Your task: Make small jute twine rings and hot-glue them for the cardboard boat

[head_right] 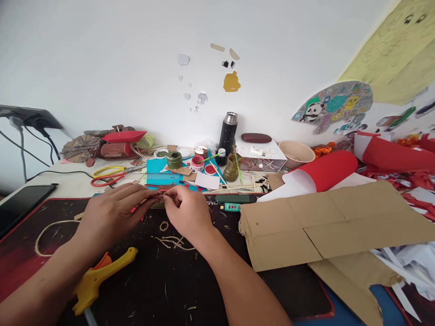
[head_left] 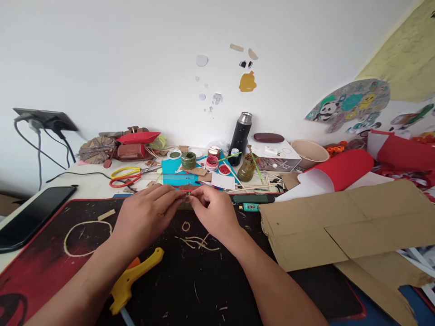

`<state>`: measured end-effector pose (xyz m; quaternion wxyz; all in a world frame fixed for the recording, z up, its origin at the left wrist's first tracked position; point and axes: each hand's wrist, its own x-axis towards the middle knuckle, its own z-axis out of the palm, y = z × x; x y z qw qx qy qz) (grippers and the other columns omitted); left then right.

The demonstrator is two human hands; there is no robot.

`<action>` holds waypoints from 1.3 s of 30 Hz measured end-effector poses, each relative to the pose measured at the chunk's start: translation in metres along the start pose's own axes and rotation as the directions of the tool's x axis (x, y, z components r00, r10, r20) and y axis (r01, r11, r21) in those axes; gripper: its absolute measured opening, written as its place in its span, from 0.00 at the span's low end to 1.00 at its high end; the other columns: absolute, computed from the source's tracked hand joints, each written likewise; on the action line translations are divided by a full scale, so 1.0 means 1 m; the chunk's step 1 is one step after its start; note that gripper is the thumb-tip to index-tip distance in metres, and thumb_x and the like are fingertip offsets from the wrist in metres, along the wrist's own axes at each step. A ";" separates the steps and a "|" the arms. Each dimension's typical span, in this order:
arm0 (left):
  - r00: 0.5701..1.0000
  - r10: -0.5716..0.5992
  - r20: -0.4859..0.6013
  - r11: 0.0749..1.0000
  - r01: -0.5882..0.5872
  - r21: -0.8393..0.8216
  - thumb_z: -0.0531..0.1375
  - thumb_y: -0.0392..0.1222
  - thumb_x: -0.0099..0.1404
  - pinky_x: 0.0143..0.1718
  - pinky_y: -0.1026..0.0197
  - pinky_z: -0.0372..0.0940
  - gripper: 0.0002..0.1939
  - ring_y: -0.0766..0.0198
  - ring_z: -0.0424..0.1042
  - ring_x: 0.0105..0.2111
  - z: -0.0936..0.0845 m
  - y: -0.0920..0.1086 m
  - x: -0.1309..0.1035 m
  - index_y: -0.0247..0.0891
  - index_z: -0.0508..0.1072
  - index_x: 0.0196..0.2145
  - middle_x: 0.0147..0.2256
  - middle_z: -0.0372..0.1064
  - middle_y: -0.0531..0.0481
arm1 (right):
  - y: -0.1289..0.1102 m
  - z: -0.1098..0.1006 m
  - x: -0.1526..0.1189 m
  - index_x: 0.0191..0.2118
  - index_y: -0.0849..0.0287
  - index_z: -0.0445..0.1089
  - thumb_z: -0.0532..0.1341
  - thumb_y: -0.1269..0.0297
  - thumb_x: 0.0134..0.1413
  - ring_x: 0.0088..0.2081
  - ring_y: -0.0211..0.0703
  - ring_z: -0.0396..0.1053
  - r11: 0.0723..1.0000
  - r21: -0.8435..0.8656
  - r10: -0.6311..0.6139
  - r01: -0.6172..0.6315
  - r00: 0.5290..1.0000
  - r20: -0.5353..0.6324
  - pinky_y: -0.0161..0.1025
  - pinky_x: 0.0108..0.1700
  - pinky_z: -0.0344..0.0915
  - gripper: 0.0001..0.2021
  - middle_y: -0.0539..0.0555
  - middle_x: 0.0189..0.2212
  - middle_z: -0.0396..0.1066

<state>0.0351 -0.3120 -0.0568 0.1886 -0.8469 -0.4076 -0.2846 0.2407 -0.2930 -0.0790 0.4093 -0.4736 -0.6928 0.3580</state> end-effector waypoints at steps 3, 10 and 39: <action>0.999 0.037 0.011 0.999 -0.037 0.036 0.56 0.39 0.84 0.39 0.52 0.74 0.16 0.52 0.83 0.37 0.000 0.002 0.001 0.40 0.84 0.44 0.41 0.87 0.43 | 0.000 0.001 0.000 0.42 0.57 0.81 0.68 0.66 0.68 0.27 0.41 0.72 1.000 0.002 0.007 -0.007 1.000 0.005 0.38 0.31 0.60 0.03 0.47 0.24 0.77; 0.994 0.098 0.054 0.989 -0.103 0.103 0.56 0.35 0.82 0.35 0.50 0.73 0.16 0.50 0.80 0.35 0.000 0.001 0.001 0.38 0.84 0.41 0.39 0.85 0.42 | 0.000 0.001 0.000 0.43 0.56 0.82 0.69 0.66 0.69 0.28 0.42 0.74 1.000 -0.009 0.020 -0.020 1.000 0.015 0.38 0.32 0.62 0.03 0.48 0.25 0.79; 0.984 -0.036 0.173 0.994 0.054 -0.100 0.55 0.40 0.78 0.33 0.52 0.74 0.18 0.49 0.83 0.34 -0.003 0.000 0.003 0.40 0.85 0.39 0.37 0.86 0.42 | -0.005 0.000 -0.005 0.49 0.54 0.81 0.63 0.65 0.76 0.38 0.51 0.83 0.893 -0.415 -0.117 0.174 0.980 0.159 0.42 0.37 0.62 0.08 0.55 0.40 0.87</action>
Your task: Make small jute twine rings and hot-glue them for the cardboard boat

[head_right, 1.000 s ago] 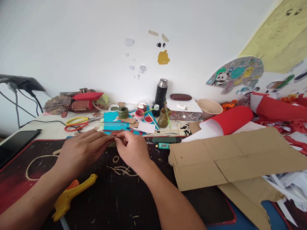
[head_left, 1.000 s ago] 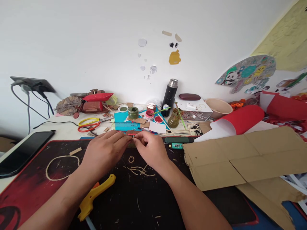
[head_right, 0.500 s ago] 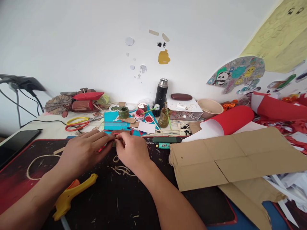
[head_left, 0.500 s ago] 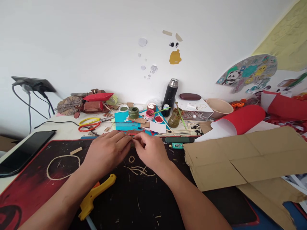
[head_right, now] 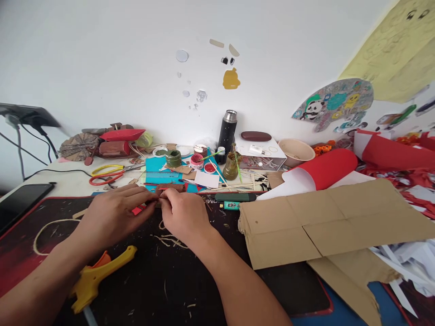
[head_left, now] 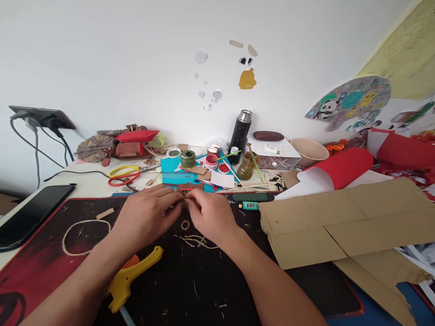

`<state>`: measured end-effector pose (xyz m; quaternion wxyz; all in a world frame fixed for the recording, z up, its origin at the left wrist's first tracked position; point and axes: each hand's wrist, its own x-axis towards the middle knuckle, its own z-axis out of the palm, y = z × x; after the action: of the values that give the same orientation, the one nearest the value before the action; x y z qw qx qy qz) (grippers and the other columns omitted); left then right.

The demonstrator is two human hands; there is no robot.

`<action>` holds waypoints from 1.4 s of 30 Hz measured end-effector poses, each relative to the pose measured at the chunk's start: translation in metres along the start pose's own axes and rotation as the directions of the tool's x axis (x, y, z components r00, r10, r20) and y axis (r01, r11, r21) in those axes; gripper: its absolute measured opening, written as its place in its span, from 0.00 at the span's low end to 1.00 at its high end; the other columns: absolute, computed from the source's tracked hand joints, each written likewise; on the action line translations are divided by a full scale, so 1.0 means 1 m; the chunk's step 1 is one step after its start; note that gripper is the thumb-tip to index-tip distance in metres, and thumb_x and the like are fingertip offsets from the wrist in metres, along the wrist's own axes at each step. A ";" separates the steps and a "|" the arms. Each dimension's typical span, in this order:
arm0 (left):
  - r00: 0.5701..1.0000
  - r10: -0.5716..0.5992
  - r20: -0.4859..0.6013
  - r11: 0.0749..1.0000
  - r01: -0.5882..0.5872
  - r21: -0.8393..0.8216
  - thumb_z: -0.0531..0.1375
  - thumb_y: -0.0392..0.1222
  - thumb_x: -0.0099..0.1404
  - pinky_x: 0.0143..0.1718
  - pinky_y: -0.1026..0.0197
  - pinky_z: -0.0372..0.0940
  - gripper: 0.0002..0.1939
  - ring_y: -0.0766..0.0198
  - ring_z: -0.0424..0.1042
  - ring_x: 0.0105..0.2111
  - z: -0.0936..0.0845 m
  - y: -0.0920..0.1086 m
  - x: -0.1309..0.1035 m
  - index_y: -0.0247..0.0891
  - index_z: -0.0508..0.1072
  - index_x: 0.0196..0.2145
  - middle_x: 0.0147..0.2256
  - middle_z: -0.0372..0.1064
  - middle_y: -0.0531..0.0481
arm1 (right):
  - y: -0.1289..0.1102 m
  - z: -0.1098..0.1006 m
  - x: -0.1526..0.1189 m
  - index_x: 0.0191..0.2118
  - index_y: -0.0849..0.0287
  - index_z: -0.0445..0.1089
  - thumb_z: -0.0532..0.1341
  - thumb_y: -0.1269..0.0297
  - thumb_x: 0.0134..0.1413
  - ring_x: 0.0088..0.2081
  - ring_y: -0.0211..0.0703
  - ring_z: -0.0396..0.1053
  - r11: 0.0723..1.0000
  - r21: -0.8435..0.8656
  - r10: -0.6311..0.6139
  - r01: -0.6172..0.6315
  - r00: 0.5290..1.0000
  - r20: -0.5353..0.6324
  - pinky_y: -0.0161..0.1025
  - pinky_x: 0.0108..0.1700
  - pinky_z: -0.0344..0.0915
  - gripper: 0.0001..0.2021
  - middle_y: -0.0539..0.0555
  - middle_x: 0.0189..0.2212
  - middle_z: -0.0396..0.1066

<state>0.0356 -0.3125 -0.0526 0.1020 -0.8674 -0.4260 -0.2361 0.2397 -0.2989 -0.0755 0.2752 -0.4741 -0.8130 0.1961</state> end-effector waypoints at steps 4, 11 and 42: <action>0.994 -0.090 0.059 0.992 0.095 -0.082 0.56 0.43 0.77 0.35 0.52 0.77 0.17 0.49 0.85 0.35 -0.001 -0.004 -0.001 0.43 0.86 0.40 0.38 0.87 0.43 | 0.001 0.000 -0.001 0.48 0.54 0.81 0.63 0.65 0.75 0.39 0.51 0.82 1.000 0.012 -0.012 0.012 1.000 -0.001 0.42 0.38 0.63 0.08 0.55 0.40 0.87; 0.992 -0.112 0.055 0.991 0.116 -0.069 0.58 0.47 0.78 0.38 0.51 0.79 0.16 0.45 0.87 0.40 0.003 -0.007 -0.004 0.43 0.86 0.44 0.43 0.88 0.40 | 0.002 0.000 0.000 0.47 0.53 0.82 0.65 0.65 0.74 0.37 0.49 0.81 0.999 0.027 0.019 -0.018 1.000 -0.010 0.40 0.37 0.64 0.07 0.55 0.36 0.85; 0.982 -0.162 0.093 0.986 0.163 -0.010 0.57 0.44 0.75 0.33 0.53 0.74 0.14 0.47 0.85 0.37 -0.002 -0.003 0.001 0.44 0.84 0.41 0.42 0.87 0.42 | 0.000 -0.005 0.003 0.47 0.54 0.83 0.66 0.65 0.73 0.37 0.50 0.83 0.996 0.073 0.061 -0.060 0.998 -0.012 0.41 0.36 0.61 0.07 0.54 0.37 0.87</action>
<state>0.0333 -0.3110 -0.0504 0.0548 -0.8405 -0.4975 -0.2073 0.2420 -0.2959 -0.0707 0.2921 -0.4898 -0.7885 0.2303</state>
